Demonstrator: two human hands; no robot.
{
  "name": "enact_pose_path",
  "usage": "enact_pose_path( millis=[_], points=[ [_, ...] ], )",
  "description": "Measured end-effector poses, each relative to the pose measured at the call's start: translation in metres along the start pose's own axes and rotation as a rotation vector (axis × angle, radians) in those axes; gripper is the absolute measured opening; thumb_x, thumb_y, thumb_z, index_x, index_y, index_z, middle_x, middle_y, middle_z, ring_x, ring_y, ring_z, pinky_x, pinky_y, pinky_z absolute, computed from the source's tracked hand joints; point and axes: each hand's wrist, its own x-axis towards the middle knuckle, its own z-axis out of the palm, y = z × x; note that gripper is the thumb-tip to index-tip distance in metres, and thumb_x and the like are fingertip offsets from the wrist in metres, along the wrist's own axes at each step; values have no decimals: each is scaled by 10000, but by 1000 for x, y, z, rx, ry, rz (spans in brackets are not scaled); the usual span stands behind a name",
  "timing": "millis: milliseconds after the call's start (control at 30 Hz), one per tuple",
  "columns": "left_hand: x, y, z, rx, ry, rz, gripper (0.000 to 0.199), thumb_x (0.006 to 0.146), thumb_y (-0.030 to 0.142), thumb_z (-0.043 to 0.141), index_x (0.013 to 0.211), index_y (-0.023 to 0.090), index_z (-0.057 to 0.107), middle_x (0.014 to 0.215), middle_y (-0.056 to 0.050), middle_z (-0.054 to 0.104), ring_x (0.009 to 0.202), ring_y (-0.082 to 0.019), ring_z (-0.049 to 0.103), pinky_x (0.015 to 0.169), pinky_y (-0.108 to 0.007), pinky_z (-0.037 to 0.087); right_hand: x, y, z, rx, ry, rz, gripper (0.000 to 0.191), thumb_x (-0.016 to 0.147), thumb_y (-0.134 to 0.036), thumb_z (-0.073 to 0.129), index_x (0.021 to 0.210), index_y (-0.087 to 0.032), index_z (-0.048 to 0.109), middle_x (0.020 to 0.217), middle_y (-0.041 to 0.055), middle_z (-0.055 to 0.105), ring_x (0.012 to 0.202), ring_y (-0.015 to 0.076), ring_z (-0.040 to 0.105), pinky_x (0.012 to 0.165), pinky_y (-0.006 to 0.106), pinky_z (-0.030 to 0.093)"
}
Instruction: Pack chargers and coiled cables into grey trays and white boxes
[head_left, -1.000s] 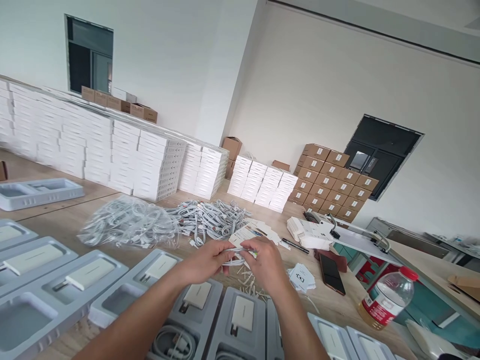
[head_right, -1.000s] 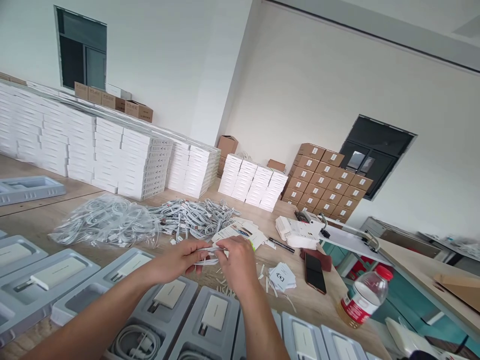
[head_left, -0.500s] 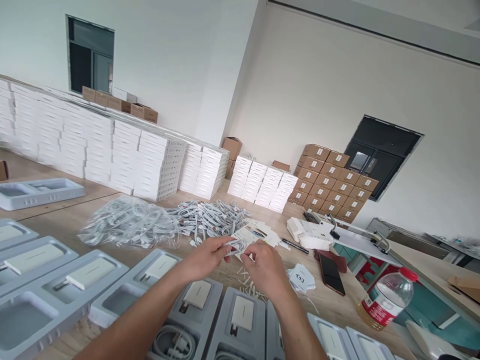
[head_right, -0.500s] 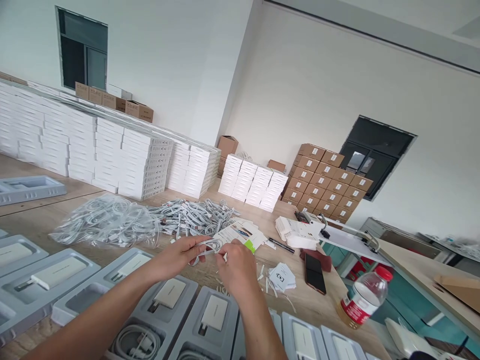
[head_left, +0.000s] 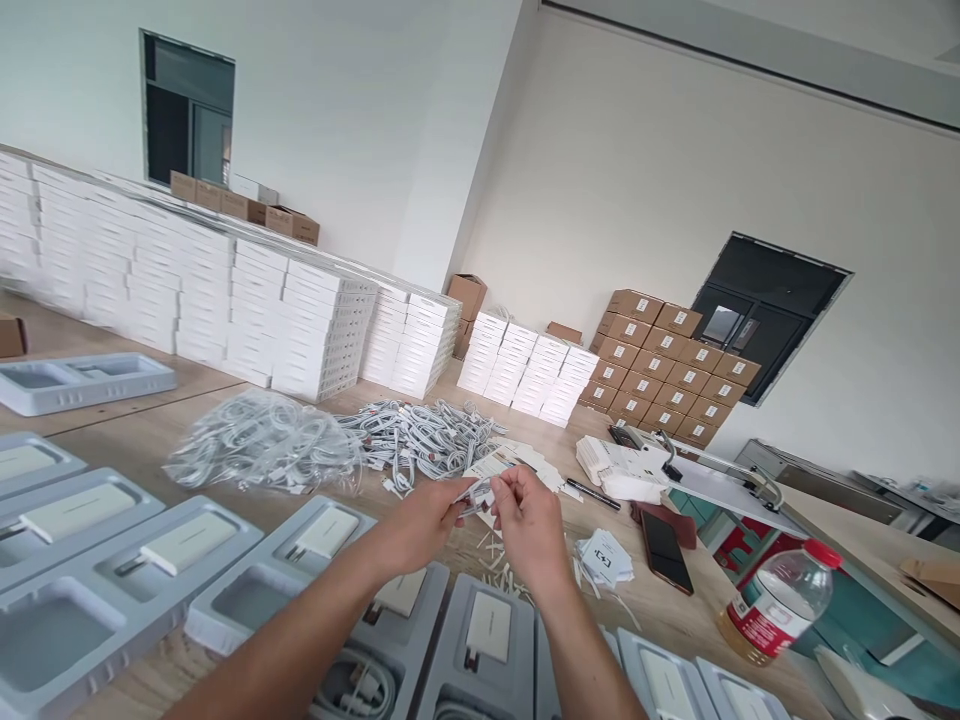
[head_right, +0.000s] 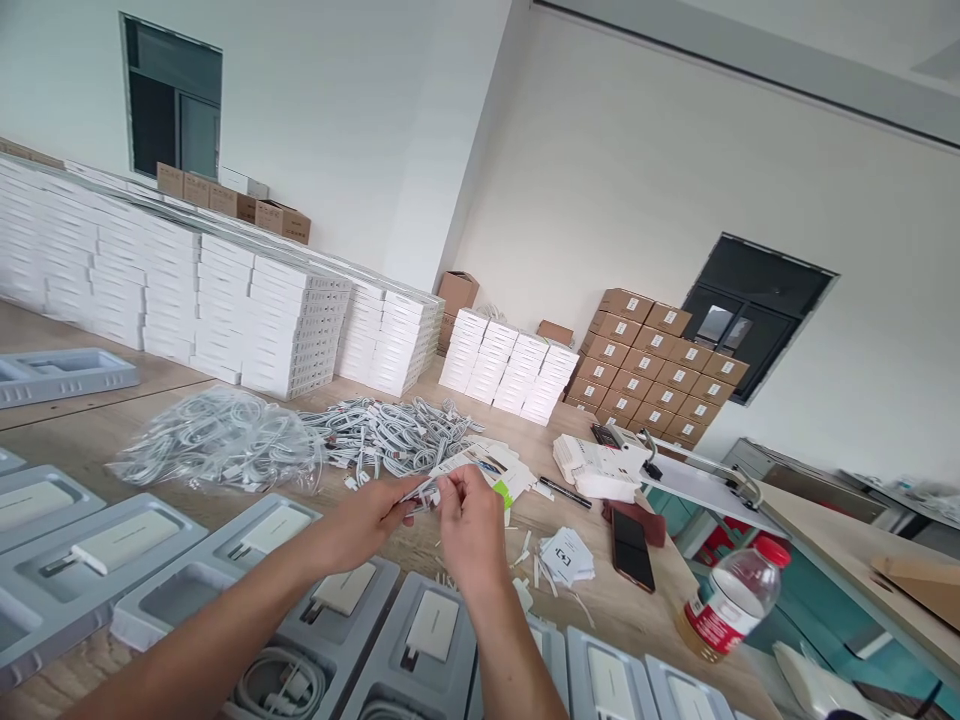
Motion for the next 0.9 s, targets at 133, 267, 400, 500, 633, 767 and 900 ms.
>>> enact_pose_path(
  millis=[133,267,400,500,633,767,900],
  points=[
    [0,-1,0,-90,-11,-22,261,841,131,388,912,200,629,849,-17,645,760,-183,587,723,-269,415,0,0,3,-37,14,-53,263,936,-413,456,775,-221,537,620,-13,609,544,150,569,527,238,402],
    [0,-2,-5,-350,-30,-52,205,866,231,437,896,198,636,856,-6,623,785,-179,569,729,-265,425,1,1,3,86,-38,16,243,909,-424,492,795,-218,552,676,7,661,598,170,646,578,253,465],
    [1,-1,-9,-537,-76,-92,188,852,294,523,918,193,666,845,-3,625,780,-175,544,676,-254,399,3,3,2,244,-63,97,255,837,-452,578,788,-202,593,696,26,693,588,180,649,586,279,495],
    [1,0,-9,-630,-115,-129,211,848,315,563,955,191,697,818,-6,633,769,-172,536,654,-252,375,4,3,-2,277,-95,121,276,804,-465,614,756,-193,626,634,11,671,542,163,595,548,274,469],
    [2,1,-6,-752,-122,-150,231,829,307,604,994,184,711,826,-15,651,733,-154,516,631,-247,349,8,5,-10,139,-1,67,224,764,-405,662,737,-184,689,724,34,677,627,167,583,619,294,480],
    [2,0,-2,-873,-113,-194,181,768,241,623,904,164,713,866,-34,676,686,-131,503,624,-242,355,12,12,-14,160,34,9,355,748,-352,698,1076,-217,706,1078,73,678,797,186,630,713,314,525],
    [4,2,0,-1027,-14,-297,246,673,161,630,904,160,714,849,-35,695,727,-136,552,647,-231,398,11,15,-10,215,-92,-20,329,817,-356,648,1105,-214,716,954,57,730,791,201,657,749,332,540]
  ],
)
